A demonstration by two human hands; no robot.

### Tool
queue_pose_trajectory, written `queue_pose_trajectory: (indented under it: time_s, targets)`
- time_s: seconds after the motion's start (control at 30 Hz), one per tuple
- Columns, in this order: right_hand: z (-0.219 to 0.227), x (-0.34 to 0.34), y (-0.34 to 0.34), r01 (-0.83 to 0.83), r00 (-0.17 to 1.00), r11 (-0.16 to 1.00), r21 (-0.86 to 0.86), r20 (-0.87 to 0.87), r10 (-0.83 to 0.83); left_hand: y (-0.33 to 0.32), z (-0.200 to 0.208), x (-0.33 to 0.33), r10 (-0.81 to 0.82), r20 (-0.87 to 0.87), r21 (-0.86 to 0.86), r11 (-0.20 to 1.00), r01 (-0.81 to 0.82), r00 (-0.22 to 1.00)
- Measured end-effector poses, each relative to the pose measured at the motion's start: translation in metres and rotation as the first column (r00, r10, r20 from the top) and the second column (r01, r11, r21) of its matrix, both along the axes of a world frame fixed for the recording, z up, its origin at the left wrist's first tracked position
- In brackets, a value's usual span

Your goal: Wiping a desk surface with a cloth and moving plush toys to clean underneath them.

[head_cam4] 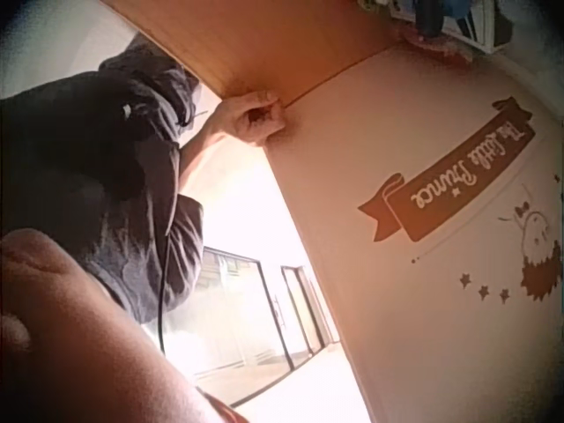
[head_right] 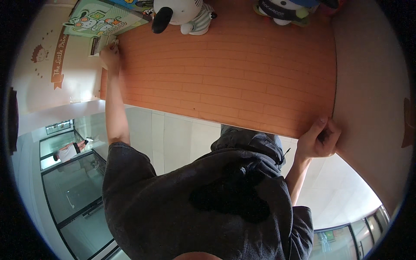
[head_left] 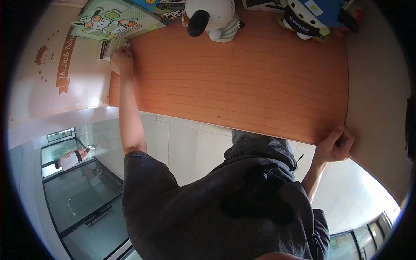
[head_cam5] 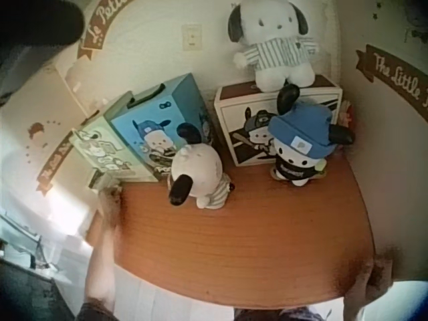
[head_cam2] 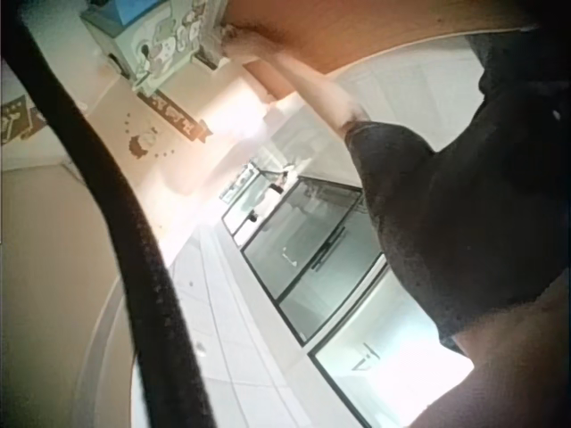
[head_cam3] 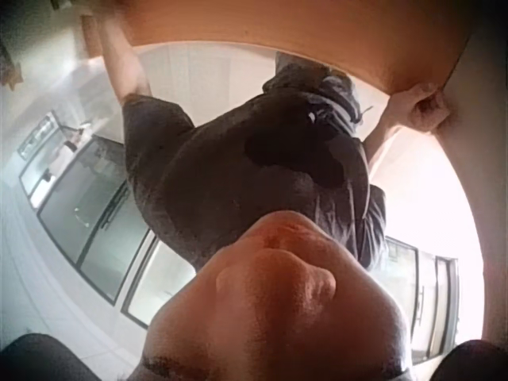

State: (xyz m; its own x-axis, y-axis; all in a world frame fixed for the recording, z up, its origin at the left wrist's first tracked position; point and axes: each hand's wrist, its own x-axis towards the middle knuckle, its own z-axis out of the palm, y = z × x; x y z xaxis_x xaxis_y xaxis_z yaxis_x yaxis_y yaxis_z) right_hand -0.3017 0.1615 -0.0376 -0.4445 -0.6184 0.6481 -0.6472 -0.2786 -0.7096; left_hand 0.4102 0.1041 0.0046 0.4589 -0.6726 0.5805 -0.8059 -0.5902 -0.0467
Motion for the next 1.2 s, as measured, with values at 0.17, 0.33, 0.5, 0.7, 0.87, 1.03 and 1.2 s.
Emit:
queue_pose_trajectory:
  time_s: [0.17,0.33,0.5,0.7,0.87,1.03,1.2]
  targets:
    - [0.003,0.003,0.001,-0.008,1.000,1.000,0.022,-0.012,0.009,0.001,-0.001,-0.017,0.135,-0.035,0.069,0.989,-0.133,0.990]
    - [-0.002,-0.005,0.011,0.001,1.000,0.989,0.149,-0.021,0.003,0.003,0.010,-0.207,-0.378,-0.063,0.029,0.925,0.380,0.924]
    - [0.002,0.003,0.002,-0.054,0.997,0.996,0.077,0.051,0.050,-0.047,0.017,-0.213,-0.489,-0.179,-0.080,0.872,0.483,0.854]
    - [0.004,0.005,0.001,-0.058,0.998,0.997,0.055,0.034,0.056,-0.042,0.009,-0.222,-0.548,-0.153,-0.162,0.835,0.526,0.822]
    - [0.003,0.001,0.002,-0.032,0.999,0.994,0.102,-0.023,0.034,0.000,0.009,-0.191,-0.300,-0.219,-0.082,0.954,0.288,0.929]
    - [0.005,0.000,0.002,-0.062,0.998,0.996,0.068,-0.015,0.063,0.006,0.007,-0.053,0.005,0.185,0.013,1.000,-0.008,0.983]
    - [-0.001,-0.001,0.004,-0.135,0.991,0.985,0.105,0.006,0.135,0.016,0.002,-0.011,0.107,0.145,0.011,0.994,-0.109,0.984]
